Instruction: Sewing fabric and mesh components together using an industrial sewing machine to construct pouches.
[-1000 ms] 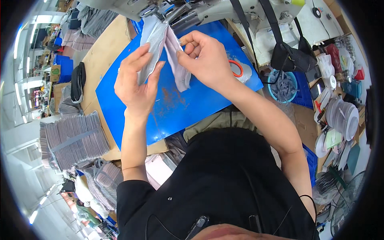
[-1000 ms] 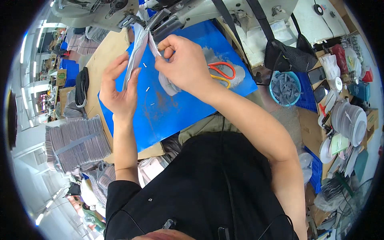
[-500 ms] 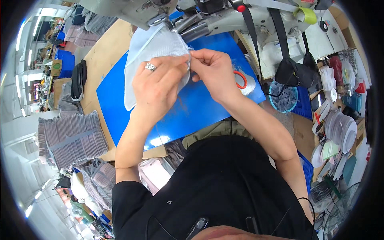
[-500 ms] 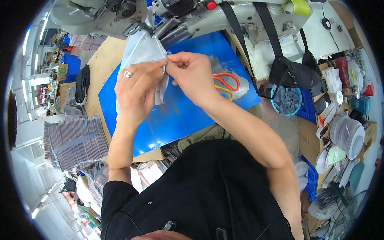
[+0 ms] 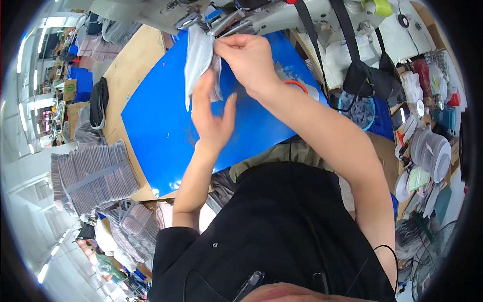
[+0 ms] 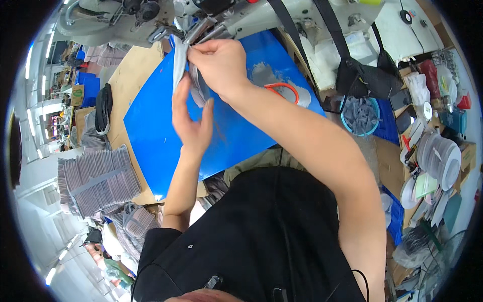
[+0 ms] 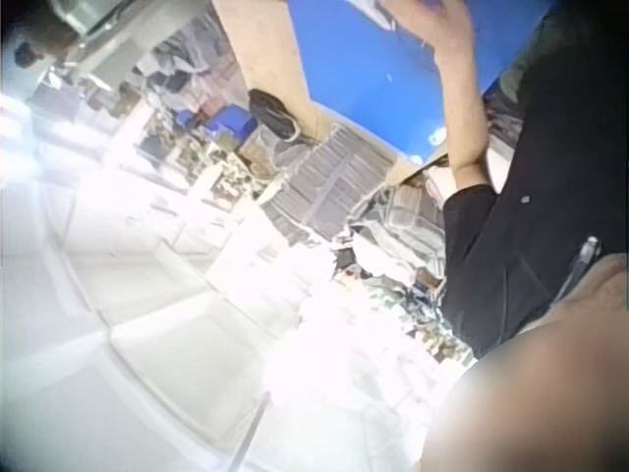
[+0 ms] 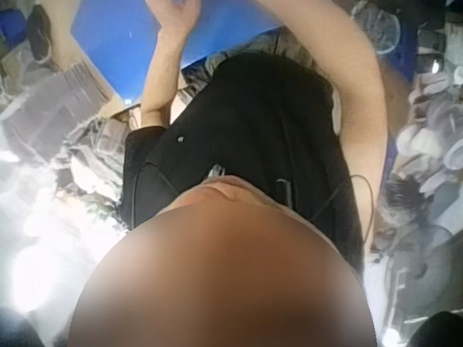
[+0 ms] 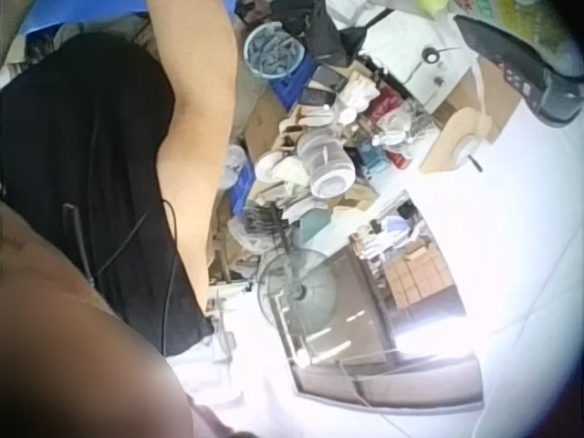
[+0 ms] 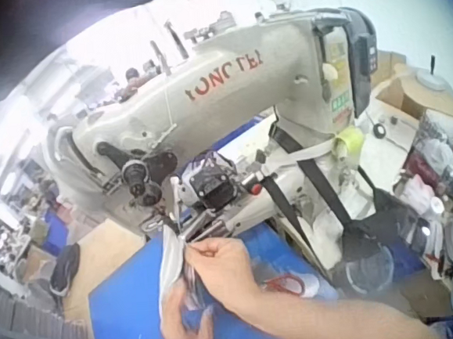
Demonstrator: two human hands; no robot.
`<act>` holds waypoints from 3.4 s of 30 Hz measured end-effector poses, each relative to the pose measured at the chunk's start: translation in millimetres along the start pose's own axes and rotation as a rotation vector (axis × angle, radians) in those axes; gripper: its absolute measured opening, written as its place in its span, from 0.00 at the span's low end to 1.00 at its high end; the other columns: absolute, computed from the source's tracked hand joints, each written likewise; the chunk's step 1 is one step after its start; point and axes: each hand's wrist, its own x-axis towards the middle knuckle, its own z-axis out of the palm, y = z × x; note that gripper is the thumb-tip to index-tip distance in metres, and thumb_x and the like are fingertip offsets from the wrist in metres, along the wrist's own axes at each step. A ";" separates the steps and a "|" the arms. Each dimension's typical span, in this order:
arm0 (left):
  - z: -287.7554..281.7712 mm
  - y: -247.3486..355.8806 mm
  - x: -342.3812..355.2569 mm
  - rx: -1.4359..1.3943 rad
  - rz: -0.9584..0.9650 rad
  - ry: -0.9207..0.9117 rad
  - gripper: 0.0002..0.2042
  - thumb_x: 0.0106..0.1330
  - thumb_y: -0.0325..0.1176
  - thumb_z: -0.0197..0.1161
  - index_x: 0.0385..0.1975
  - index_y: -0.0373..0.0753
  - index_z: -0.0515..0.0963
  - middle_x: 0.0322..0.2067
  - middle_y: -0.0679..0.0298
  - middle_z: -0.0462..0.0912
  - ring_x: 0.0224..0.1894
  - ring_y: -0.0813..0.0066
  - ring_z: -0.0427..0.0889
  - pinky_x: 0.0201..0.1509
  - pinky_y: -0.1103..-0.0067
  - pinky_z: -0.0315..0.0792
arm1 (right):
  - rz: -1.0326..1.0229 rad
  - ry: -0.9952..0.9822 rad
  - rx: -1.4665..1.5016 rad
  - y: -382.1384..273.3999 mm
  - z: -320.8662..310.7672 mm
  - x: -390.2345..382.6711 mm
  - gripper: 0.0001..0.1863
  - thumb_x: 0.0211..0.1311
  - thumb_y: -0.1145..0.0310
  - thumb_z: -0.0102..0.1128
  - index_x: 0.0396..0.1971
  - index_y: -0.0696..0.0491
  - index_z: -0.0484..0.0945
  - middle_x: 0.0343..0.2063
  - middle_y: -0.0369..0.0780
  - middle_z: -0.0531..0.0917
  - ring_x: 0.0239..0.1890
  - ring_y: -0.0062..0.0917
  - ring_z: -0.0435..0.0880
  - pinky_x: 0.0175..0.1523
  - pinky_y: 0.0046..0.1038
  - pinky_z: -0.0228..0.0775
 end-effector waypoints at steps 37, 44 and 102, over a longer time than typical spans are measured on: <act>-121.5 22.9 111.8 0.735 0.558 -0.508 0.27 0.60 0.28 0.70 0.62 0.53 0.79 0.47 0.65 0.81 0.40 0.67 0.81 0.40 0.68 0.76 | 0.320 -0.245 -0.056 -31.5 -11.3 -12.8 0.14 0.64 0.76 0.66 0.49 0.63 0.85 0.33 0.39 0.87 0.26 0.18 0.81 0.27 0.22 0.72; -136.0 -9.4 159.7 0.755 0.670 -0.909 0.38 0.63 0.23 0.62 0.74 0.63 0.67 0.35 0.60 0.75 0.27 0.65 0.80 0.31 0.70 0.77 | 0.342 -0.209 -0.036 -36.5 -14.2 -18.5 0.16 0.66 0.76 0.64 0.53 0.62 0.84 0.34 0.38 0.86 0.27 0.15 0.81 0.27 0.18 0.71; -32.7 36.9 12.7 0.309 0.212 -0.109 0.22 0.58 0.24 0.71 0.54 0.31 0.77 0.59 0.51 0.80 0.55 0.62 0.84 0.55 0.75 0.78 | -0.380 -0.238 -0.710 -9.3 -56.4 -55.3 0.18 0.57 0.70 0.66 0.48 0.51 0.89 0.40 0.44 0.83 0.40 0.36 0.84 0.44 0.37 0.78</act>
